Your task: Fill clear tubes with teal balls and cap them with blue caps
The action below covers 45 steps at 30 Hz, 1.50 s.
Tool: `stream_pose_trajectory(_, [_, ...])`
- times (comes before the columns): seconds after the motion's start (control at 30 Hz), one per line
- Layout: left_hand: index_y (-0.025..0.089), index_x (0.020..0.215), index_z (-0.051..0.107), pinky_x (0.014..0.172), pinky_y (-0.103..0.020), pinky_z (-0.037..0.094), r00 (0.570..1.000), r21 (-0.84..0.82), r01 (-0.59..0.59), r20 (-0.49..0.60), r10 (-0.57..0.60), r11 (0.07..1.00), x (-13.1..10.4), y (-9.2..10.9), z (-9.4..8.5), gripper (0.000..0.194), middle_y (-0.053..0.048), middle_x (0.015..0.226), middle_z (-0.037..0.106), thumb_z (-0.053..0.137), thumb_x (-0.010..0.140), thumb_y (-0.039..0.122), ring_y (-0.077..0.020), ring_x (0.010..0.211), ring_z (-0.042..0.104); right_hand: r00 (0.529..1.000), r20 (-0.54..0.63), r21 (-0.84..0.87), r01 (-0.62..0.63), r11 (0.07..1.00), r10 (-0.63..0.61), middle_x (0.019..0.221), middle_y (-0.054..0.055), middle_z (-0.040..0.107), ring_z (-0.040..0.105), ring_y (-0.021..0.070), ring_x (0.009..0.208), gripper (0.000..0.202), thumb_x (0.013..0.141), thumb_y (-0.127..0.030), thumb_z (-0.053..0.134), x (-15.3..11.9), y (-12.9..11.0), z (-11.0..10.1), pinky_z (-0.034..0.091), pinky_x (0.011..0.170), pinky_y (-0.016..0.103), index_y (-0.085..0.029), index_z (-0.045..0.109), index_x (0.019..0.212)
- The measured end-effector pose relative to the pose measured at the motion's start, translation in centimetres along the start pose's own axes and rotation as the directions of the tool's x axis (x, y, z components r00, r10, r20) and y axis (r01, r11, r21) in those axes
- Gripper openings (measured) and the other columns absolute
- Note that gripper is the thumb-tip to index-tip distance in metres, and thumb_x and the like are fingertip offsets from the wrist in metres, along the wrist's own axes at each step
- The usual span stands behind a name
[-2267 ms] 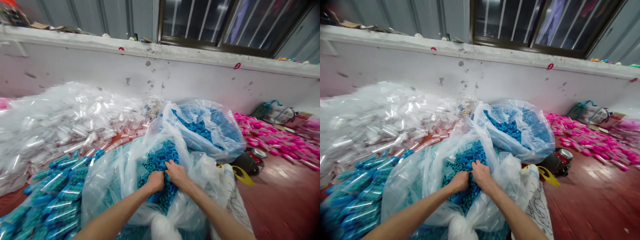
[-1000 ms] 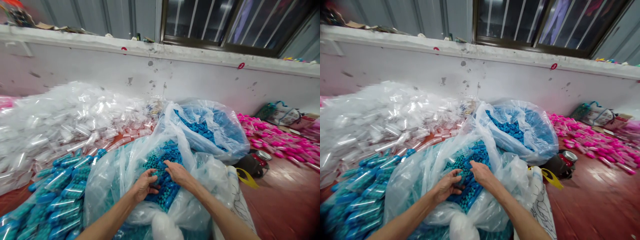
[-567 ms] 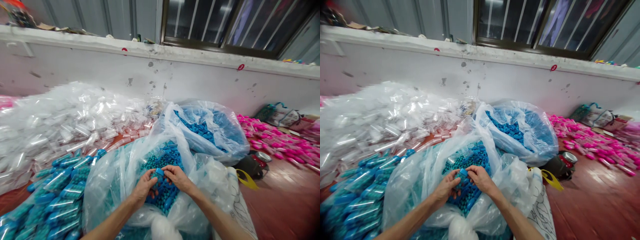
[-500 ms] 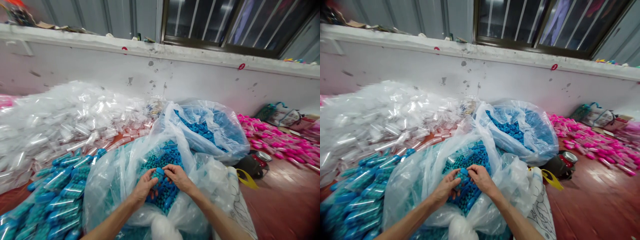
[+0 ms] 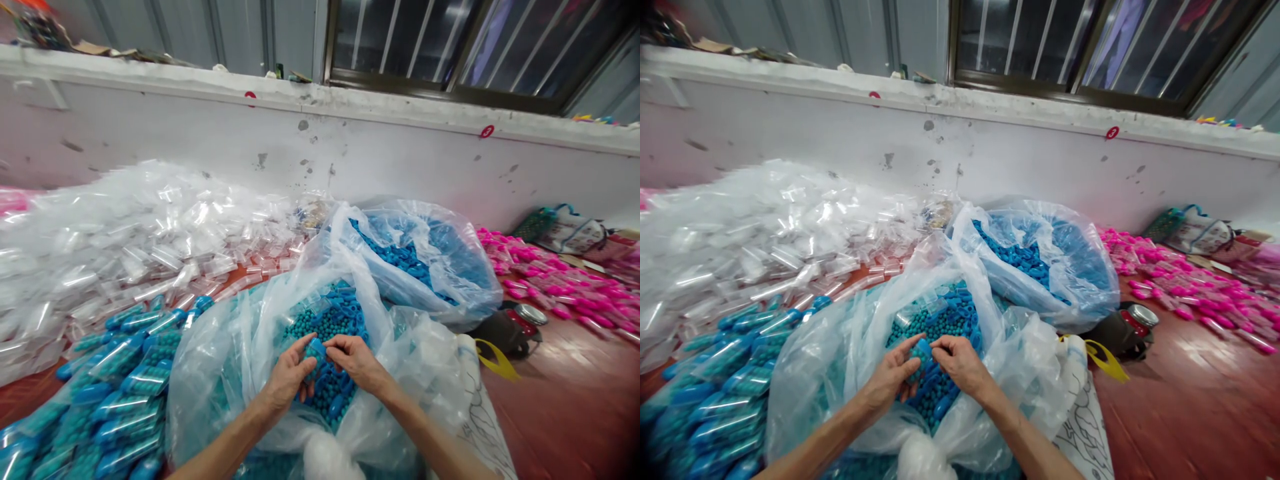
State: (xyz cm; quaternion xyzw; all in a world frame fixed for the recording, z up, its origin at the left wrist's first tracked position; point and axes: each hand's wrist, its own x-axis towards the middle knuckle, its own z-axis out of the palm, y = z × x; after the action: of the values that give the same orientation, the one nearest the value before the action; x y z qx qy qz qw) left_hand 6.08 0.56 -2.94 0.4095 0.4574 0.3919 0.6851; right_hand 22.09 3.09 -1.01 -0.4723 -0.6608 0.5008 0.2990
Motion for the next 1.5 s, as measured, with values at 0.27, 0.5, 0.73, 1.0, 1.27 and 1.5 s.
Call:
stream_pose_trajectory(0.27, [0.017, 0.107, 0.045, 0.03, -0.017, 0.025, 0.985, 0.06, -0.026, -0.171, 0.036, 0.998, -0.2, 0.2, 0.9, 0.046, 0.011, 0.048, 0.038, 0.058, 0.067, 0.036, -0.0037, 0.029, 0.033, 0.985, 0.034, -0.177, 0.171, 0.969, -0.168, 0.069, -0.001, 0.059, 0.05, 0.0114, 0.064, 0.021, 0.079, -0.021, 0.046, -0.8, -0.6, -0.1, 0.039, 0.063, 0.023, -0.017, 0.066, 0.08])
stream_pose_trajectory(0.5, [0.02, 0.107, 0.038, 0.031, -0.016, 0.031, 0.999, 0.169, 0.024, 0.032, -0.03, 0.985, -1.3, 2.3, 0.1, 0.043, 0.009, 0.056, 0.048, 0.053, 0.072, 0.041, -0.0057, 0.032, 0.043, 0.992, 0.067, 0.288, -0.124, 0.95, 0.109, 0.078, -0.002, 0.055, 0.049, 0.0078, 0.052, 0.037, 0.062, -0.025, 0.059, 0.0, -0.3, -0.9, 0.044, 0.05, 0.023, -0.016, 0.058, 0.098])
stream_pose_trajectory(0.73, [0.021, 0.126, 0.03, 0.034, -0.021, 0.037, 0.999, 0.241, -0.048, -0.003, 0.05, 0.969, -1.7, 1.6, 0.6, 0.056, 0.006, 0.066, 0.047, 0.05, 0.076, 0.036, -0.0071, 0.035, 0.044, 0.995, 0.036, 0.232, -0.095, 0.968, 0.089, 0.108, 0.008, 0.056, 0.058, 0.0175, 0.086, 0.071, 0.07, -0.029, 0.058, 0.0, -1.2, 0.3, 0.049, 0.072, 0.032, -0.018, 0.03, 0.134])
stream_pose_trajectory(1.0, [0.018, 0.116, 0.047, 0.07, -0.024, 0.045, 0.972, 0.067, -0.194, -0.121, 0.201, 0.979, -1.6, 1.4, 1.1, 0.047, -0.003, 0.093, 0.06, 0.058, 0.071, 0.03, -0.0154, 0.079, 0.057, 0.991, 0.072, -0.401, 0.128, 0.907, -0.108, 0.136, 0.019, 0.03, 0.032, 0.0298, 0.124, 0.099, 0.059, -0.028, 0.07, -2.4, -3.0, 3.3, 0.031, 0.101, 0.043, -0.009, 0.016, 0.139])
stream_pose_trajectory(1.27, [0.016, 0.095, 0.056, 0.074, -0.028, 0.043, 0.949, 0.195, -0.2, -0.204, 0.239, 0.96, -1.8, 0.8, 1.7, 0.027, -0.002, 0.083, 0.062, 0.051, 0.074, 0.032, -0.0187, 0.081, 0.055, 0.983, -0.012, -0.664, 0.132, 0.736, -0.186, 0.109, 0.016, 0.05, 0.056, 0.029, 0.089, 0.079, 0.067, -0.032, 0.057, -3.0, -2.6, 5.5, 0.049, 0.07, 0.042, -0.011, 0.024, 0.136])
stream_pose_trajectory(1.5, [0.016, 0.099, 0.056, 0.078, -0.029, 0.043, 0.944, 0.399, -0.224, -0.138, 0.3, 0.889, -2.9, 1.4, 1.5, 0.027, -0.004, 0.091, 0.063, 0.046, 0.076, 0.027, -0.0189, 0.084, 0.056, 0.992, 0.113, -0.53, 0.112, 0.841, -0.061, 0.129, 0.017, 0.038, 0.057, 0.0265, 0.093, 0.092, 0.067, -0.03, 0.06, -3.3, -3.0, 5.5, 0.047, 0.076, 0.038, -0.016, 0.008, 0.141])
